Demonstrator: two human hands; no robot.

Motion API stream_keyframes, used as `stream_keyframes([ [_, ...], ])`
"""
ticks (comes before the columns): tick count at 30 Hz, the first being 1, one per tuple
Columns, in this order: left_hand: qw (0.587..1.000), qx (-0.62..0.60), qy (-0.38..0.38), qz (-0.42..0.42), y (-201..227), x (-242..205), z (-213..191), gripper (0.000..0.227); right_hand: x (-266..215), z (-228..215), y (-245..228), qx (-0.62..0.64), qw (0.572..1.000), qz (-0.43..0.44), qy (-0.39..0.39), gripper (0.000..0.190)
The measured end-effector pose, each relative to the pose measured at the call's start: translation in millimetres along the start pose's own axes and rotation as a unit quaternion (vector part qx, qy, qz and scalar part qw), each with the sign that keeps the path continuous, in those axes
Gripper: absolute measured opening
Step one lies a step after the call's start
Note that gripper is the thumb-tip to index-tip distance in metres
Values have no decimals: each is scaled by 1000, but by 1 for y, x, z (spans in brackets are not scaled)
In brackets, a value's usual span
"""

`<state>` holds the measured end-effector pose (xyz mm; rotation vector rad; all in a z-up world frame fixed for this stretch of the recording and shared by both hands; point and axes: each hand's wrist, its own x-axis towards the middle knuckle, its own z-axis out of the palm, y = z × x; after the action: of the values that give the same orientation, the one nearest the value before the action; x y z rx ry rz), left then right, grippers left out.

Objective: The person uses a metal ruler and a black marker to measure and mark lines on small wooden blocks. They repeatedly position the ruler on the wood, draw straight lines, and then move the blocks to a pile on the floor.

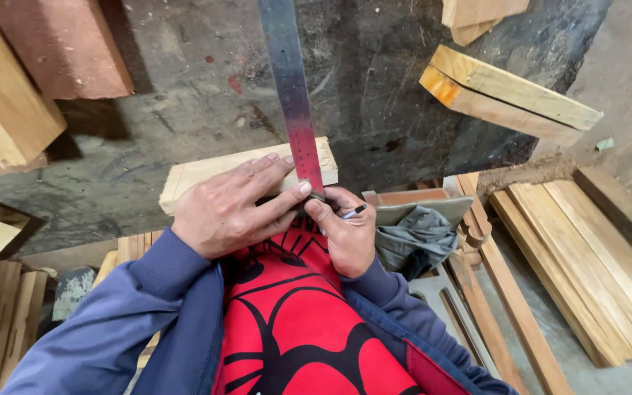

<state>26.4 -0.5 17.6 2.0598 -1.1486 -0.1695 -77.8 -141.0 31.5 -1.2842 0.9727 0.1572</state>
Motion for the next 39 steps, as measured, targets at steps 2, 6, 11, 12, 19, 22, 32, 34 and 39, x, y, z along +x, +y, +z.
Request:
stream_keyframes([
  [2,1000,9,-4,-1,-1,1,-1,19,2,2,-3,3,1000,-1,-5,7],
  [6,1000,-3,2,4,-1,3,-2,18,1,2,0,-9,1000,2,-3,8],
  [11,1000,4,0,7,-1,3,-2,18,0,1,3,-3,1000,3,0,8],
  [12,1000,6,0,9,-1,3,-2,18,0,1,4,-4,1000,2,0,8],
  [19,1000,13,-10,6,0,2,-6,18,-1,-2,11,0,1000,-3,-2,9],
  [22,1000,14,-6,4,0,3,-6,17,-2,-1,6,1,1000,1,-3,11],
  [32,1000,-5,-16,-8,1,4,-7,17,-2,-5,13,1,1000,-4,-6,12],
  [34,1000,-8,-17,-10,1,4,-7,16,-2,-6,13,-23,999,-20,-19,14],
  [39,1000,-3,-16,-5,1,4,-8,17,-9,-33,-22,-206,973,-103,-26,40],
])
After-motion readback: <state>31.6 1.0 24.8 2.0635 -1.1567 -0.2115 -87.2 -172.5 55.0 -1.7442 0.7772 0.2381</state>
